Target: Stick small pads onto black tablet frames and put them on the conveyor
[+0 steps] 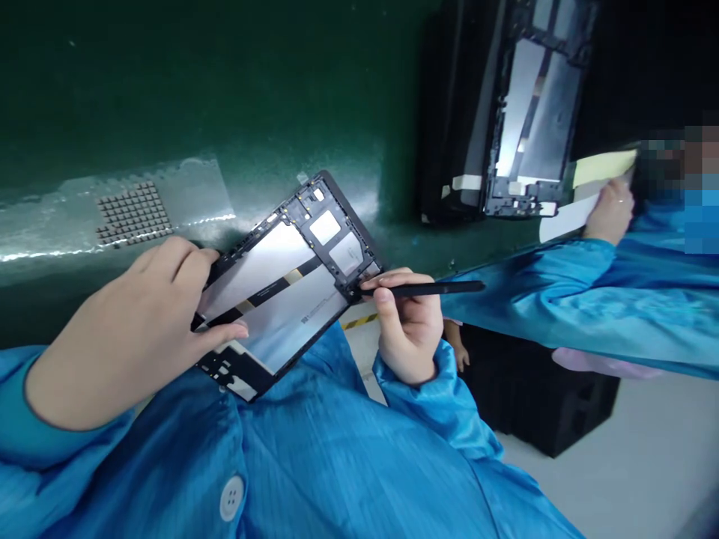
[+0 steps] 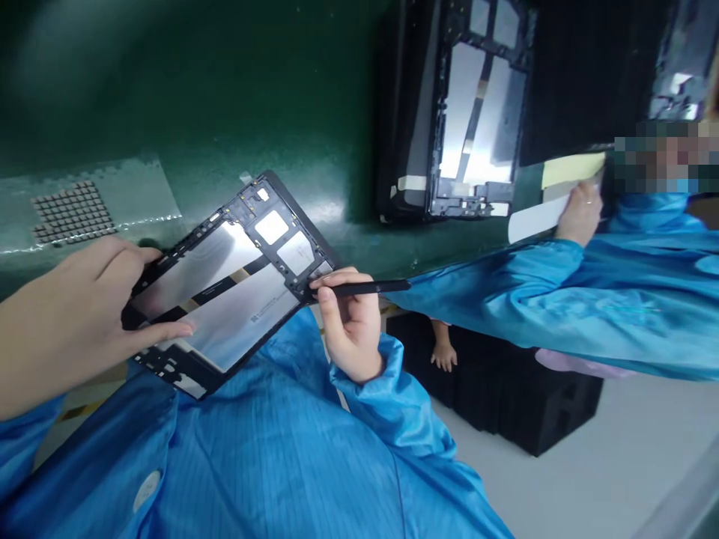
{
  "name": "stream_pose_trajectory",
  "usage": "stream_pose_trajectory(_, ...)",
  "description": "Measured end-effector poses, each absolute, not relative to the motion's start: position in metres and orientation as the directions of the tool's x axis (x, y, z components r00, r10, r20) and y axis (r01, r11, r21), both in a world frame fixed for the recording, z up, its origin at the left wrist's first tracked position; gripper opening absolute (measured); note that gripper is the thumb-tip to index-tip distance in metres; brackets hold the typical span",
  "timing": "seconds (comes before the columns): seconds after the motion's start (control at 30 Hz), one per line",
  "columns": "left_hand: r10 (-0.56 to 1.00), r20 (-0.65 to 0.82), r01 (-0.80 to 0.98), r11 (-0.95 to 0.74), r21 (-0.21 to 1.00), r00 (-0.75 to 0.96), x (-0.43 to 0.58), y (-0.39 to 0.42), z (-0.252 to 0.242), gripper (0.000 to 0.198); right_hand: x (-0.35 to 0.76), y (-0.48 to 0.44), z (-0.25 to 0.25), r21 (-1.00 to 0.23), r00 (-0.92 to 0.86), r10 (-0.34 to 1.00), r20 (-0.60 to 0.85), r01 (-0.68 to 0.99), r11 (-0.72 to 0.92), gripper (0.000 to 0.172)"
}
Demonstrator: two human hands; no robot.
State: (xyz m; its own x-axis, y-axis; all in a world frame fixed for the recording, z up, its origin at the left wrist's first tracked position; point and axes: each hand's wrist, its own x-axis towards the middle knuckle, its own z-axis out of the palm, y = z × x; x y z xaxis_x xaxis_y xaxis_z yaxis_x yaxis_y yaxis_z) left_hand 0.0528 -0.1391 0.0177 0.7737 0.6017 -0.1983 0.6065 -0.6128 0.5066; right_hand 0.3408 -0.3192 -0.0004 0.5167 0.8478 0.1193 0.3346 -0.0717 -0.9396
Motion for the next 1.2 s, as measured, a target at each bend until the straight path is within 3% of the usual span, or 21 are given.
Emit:
stream_pose_trajectory(0.2, 0.609, -0.200, 0.620, -0.626, 0.473, 0.767, 0.052, -0.141, 0.015, 0.074, 0.341, -0.322, -0.002, -0.926, 0.465, 0.871, 0.156, 0.376, -0.034, 0.012)
stream_pose_trajectory(0.4, 0.604, -0.184, 0.602, -0.620, 0.503, 0.776, 0.048, -0.133, 0.013, 0.072, 0.348, -0.320, 0.007, -0.837, 0.410, 0.882, 0.232, 0.547, -0.034, 0.018)
stream_pose_trajectory(0.53, 0.640, -0.149, 0.593, -0.564, 0.574, 0.754, 0.054, -0.143, 0.012, 0.068, 0.335, -0.341, 0.015, -0.885, 0.577, 0.803, 0.151, 0.441, -0.150, 0.016)
stream_pose_trajectory(0.6, 0.687, -0.125, 0.581, -0.486, 0.653, 0.715, 0.061, -0.158, 0.017, 0.067, 0.311, -0.357, 0.018, -0.898, 0.515, 0.854, 0.068, 0.405, -0.173, 0.017)
stream_pose_trajectory(0.67, 0.725, -0.063, 0.559, -0.469, 0.684, 0.686, 0.069, -0.172, 0.026, 0.069, 0.286, -0.368, 0.018, -0.929, 0.461, 0.887, -0.009, 0.325, -0.178, 0.041)
stream_pose_trajectory(0.73, 0.750, 0.024, 0.528, -0.487, 0.696, 0.661, 0.073, -0.175, 0.037, 0.070, 0.273, -0.361, 0.013, -0.968, 0.591, 0.798, -0.116, 0.113, -0.224, 0.054)
stream_pose_trajectory(0.8, 0.776, 0.118, 0.490, -0.500, 0.714, 0.619, 0.070, -0.161, 0.046, 0.065, 0.279, -0.322, 0.008, -0.972, 0.693, 0.686, -0.222, -0.097, -0.215, 0.054)
stream_pose_trajectory(0.87, 0.835, 0.231, 0.479, -0.488, 0.730, 0.499, 0.058, -0.131, 0.051, 0.058, 0.295, -0.243, 0.009, -0.979, 0.684, 0.701, -0.203, -0.136, -0.151, 0.057)
stream_pose_trajectory(0.93, 0.894, 0.347, 0.487, -0.446, 0.751, 0.284, 0.041, -0.093, 0.048, 0.049, 0.308, -0.136, 0.017, -0.998, 0.623, 0.781, -0.046, -0.001, -0.058, 0.065)
stream_pose_trajectory(1.03, 0.896, 0.444, 0.466, -0.390, 0.794, -0.006, 0.019, -0.046, 0.025, 0.041, 0.307, 0.027, 0.038, -0.982, 0.541, 0.841, 0.033, 0.174, -0.074, 0.064)
stream_pose_trajectory(1.13, 0.882, 0.467, 0.426, -0.403, 0.810, -0.054, 0.013, -0.031, -0.005, 0.041, 0.298, 0.131, 0.059, -0.922, 0.451, 0.892, 0.024, 0.354, -0.154, 0.043)
stream_pose_trajectory(1.2, 0.872, 0.489, 0.405, -0.450, 0.796, 0.008, 0.017, -0.035, -0.018, 0.042, 0.292, 0.163, 0.070, -0.835, 0.388, 0.922, -0.017, 0.502, -0.226, 0.040)
